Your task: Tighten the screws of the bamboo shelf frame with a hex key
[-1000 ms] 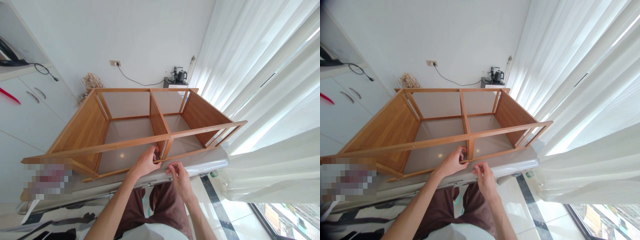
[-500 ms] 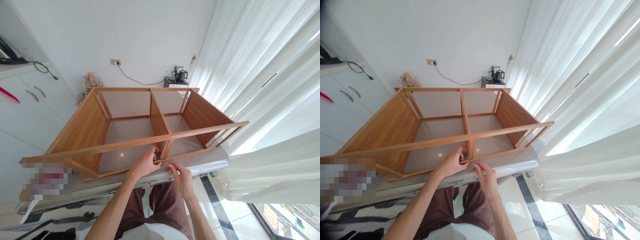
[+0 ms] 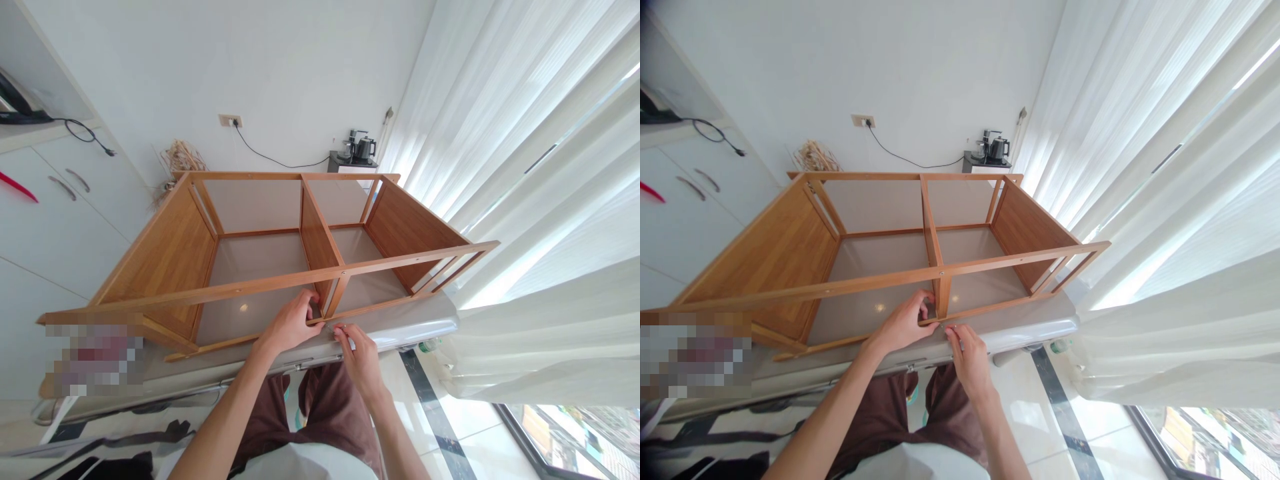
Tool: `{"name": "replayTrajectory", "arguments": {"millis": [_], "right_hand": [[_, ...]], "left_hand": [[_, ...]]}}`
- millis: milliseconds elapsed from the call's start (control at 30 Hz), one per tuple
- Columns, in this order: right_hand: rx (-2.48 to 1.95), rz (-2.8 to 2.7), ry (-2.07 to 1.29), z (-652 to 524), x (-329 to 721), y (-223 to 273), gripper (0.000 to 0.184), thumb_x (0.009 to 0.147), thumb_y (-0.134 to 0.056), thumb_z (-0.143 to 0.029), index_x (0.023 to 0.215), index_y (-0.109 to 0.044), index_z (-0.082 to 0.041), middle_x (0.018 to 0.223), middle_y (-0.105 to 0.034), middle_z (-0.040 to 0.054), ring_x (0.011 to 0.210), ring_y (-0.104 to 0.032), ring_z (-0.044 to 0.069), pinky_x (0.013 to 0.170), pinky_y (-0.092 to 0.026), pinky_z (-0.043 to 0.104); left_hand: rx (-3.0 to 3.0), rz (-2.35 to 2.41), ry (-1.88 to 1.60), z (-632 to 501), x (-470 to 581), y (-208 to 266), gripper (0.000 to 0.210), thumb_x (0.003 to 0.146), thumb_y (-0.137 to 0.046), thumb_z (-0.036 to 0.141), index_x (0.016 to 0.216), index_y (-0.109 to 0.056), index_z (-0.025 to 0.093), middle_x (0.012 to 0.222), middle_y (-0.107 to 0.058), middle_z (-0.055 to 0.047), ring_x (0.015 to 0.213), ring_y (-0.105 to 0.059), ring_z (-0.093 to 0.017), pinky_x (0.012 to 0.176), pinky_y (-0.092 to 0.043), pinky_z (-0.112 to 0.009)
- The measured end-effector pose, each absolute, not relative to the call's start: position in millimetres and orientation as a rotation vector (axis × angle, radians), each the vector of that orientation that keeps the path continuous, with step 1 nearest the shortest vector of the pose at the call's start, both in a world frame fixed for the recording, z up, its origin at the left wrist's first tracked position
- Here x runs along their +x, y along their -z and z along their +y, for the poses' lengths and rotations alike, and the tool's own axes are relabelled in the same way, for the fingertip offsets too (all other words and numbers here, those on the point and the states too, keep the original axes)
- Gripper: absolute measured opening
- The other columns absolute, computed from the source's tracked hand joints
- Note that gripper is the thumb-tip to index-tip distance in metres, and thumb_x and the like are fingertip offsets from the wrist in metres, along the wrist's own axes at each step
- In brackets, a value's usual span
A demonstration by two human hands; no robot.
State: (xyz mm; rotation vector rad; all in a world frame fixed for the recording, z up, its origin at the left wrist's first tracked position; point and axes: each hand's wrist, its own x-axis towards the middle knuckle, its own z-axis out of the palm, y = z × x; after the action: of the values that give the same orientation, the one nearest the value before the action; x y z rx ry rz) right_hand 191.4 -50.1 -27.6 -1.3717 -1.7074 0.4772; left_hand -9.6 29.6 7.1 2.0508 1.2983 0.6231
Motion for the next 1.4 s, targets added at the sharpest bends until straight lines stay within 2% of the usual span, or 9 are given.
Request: {"name": "replayTrajectory", "arguments": {"millis": [167, 733, 933, 1100, 1200, 1300, 1400], "right_hand": [[-1.357, -1.755, -0.449, -48, 189, 24, 0.029, 0.11, -0.046, -0.034, 0.093, -0.067, -0.023, 0.082, -0.068, 0.0026, 0.074, -0.067, 0.018, 0.071, -0.052, 0.028], [-1.321, -1.89, -0.314, -47, 185, 20, 0.029, 0.111, -0.046, -0.031, 0.097, -0.07, -0.023, 0.09, -0.07, 0.0058, 0.081, -0.067, 0.02, 0.076, -0.052, 0.031], [-1.38, -1.997, -0.03, -53, 182, 21, 0.028, 0.11, -0.047, -0.028, 0.103, -0.074, -0.023, 0.088, -0.073, 0.0059, 0.077, -0.062, 0.022, 0.074, -0.045, 0.036], [-1.459, -1.786, -0.195, -54, 176, 25, 0.036, 0.11, -0.046, -0.038, 0.093, -0.074, -0.024, 0.086, -0.075, 0.0051, 0.08, -0.067, 0.022, 0.076, -0.048, 0.035], [-1.555, -1.635, -0.23, -53, 174, 27, 0.036, 0.108, -0.048, -0.045, 0.093, -0.072, -0.023, 0.083, -0.076, 0.0049, 0.076, -0.069, 0.022, 0.071, -0.049, 0.033], [-1.644, -1.439, -0.409, -53, 173, 26, 0.035, 0.104, -0.054, -0.053, 0.097, -0.071, -0.022, 0.083, -0.078, 0.0039, 0.071, -0.071, 0.022, 0.065, -0.05, 0.031], [-1.654, -1.36, -0.507, -54, 171, 24, 0.038, 0.102, -0.055, -0.056, 0.092, -0.071, -0.023, 0.084, -0.078, 0.0046, 0.07, -0.071, 0.023, 0.065, -0.05, 0.031]], "left_hand": [[2.054, 1.296, -0.632, 29, -10, -6, 0.043, 0.081, -0.072, 0.034, 0.117, -0.051, 0.024, 0.083, -0.063, 0.003, 0.076, -0.065, -0.02, 0.073, -0.047, -0.032], [2.054, 1.262, -0.666, 30, -10, -4, 0.043, 0.081, -0.073, 0.033, 0.118, -0.052, 0.024, 0.085, -0.063, 0.002, 0.078, -0.066, -0.02, 0.074, -0.048, -0.032], [2.048, 1.257, -0.652, 29, -10, -6, 0.043, 0.082, -0.072, 0.032, 0.118, -0.051, 0.023, 0.086, -0.063, 0.002, 0.079, -0.066, -0.02, 0.075, -0.048, -0.032], [2.055, 1.259, -0.651, 29, -11, -7, 0.042, 0.082, -0.071, 0.033, 0.118, -0.052, 0.023, 0.086, -0.063, 0.002, 0.079, -0.066, -0.021, 0.075, -0.048, -0.033], [2.056, 1.261, -0.649, 29, -11, -8, 0.042, 0.083, -0.071, 0.034, 0.118, -0.052, 0.023, 0.085, -0.063, 0.001, 0.078, -0.066, -0.021, 0.074, -0.048, -0.033], [2.048, 1.277, -0.636, 29, -10, -9, 0.042, 0.082, -0.07, 0.034, 0.118, -0.052, 0.023, 0.085, -0.064, 0.001, 0.076, -0.065, -0.021, 0.073, -0.047, -0.033], [2.044, 1.285, -0.619, 28, -10, -11, 0.042, 0.082, -0.07, 0.034, 0.118, -0.052, 0.023, 0.085, -0.064, 0.001, 0.077, -0.065, -0.021, 0.074, -0.047, -0.033]]}}
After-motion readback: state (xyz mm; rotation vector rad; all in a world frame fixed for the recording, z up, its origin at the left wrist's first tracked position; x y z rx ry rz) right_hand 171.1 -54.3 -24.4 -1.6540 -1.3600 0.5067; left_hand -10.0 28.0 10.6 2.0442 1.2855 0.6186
